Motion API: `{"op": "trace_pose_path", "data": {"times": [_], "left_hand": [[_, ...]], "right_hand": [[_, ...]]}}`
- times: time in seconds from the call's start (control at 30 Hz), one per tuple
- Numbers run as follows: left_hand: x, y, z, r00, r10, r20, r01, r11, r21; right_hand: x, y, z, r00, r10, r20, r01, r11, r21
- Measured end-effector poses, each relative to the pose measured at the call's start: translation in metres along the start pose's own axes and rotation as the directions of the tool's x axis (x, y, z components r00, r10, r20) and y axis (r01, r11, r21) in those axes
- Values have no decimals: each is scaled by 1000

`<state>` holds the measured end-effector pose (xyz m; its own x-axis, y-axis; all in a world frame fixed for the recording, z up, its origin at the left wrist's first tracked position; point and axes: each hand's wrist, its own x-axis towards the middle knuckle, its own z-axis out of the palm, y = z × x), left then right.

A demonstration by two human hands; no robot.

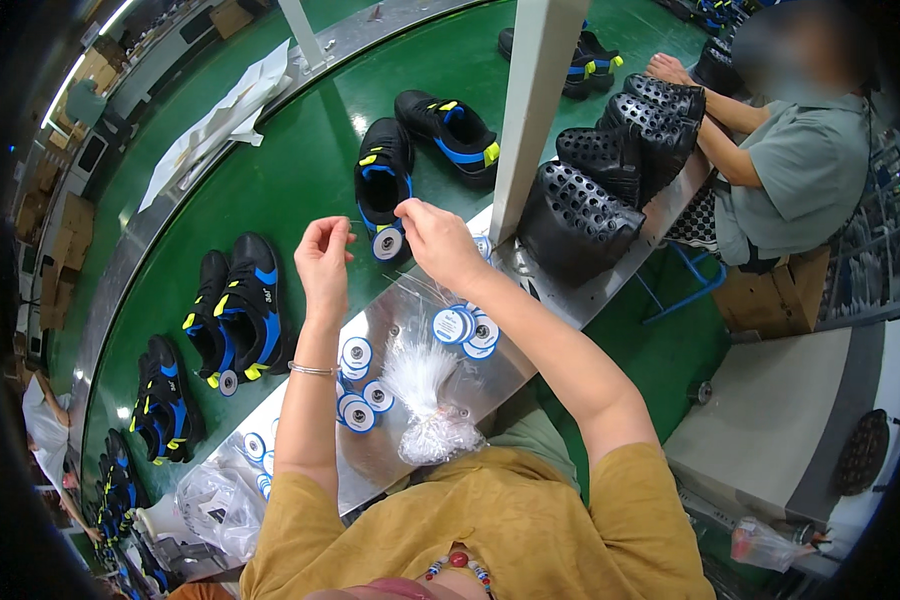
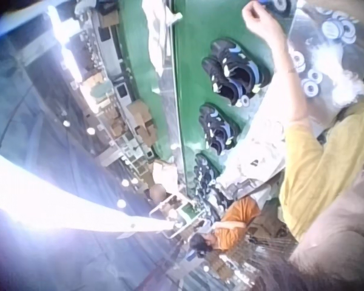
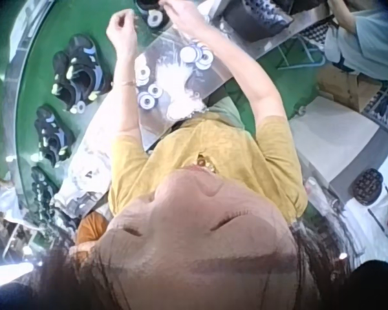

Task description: The person attaches small circular tags to the heel area of black and blue shoes on a conveyor belt. They pick up tags from a pile, peel off backing, and press them onto each shoe, then move the shoes forward along the belt.

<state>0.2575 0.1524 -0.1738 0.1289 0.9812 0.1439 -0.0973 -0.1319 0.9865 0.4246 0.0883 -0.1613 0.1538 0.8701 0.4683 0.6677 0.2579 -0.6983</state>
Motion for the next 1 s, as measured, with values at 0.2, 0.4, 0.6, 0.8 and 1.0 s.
{"op": "trace_pose_path", "data": {"times": [0.2, 0.4, 0.6, 0.8, 1.0], "left_hand": [[-9, -3, 31, 970, 74, 233, -72, 997, -19], [-6, -12, 29, 974, 41, 223, -59, 995, 74], [-5, -10, 26, 978, 53, 200, -78, 989, 122], [-5, -9, 18, 990, 85, 114, -103, 982, 160], [-2, -7, 3, 970, 175, 168, -205, 962, 182]], "right_hand": [[14, -19, 5, 993, 110, 35, -115, 963, 245], [17, -8, -2, 925, 356, 132, -365, 742, 562], [16, -2, 8, 912, 366, 185, -395, 666, 633], [20, 0, 15, 913, 343, 222, -402, 657, 638], [20, -2, 18, 892, 327, 310, -447, 551, 705]]}}
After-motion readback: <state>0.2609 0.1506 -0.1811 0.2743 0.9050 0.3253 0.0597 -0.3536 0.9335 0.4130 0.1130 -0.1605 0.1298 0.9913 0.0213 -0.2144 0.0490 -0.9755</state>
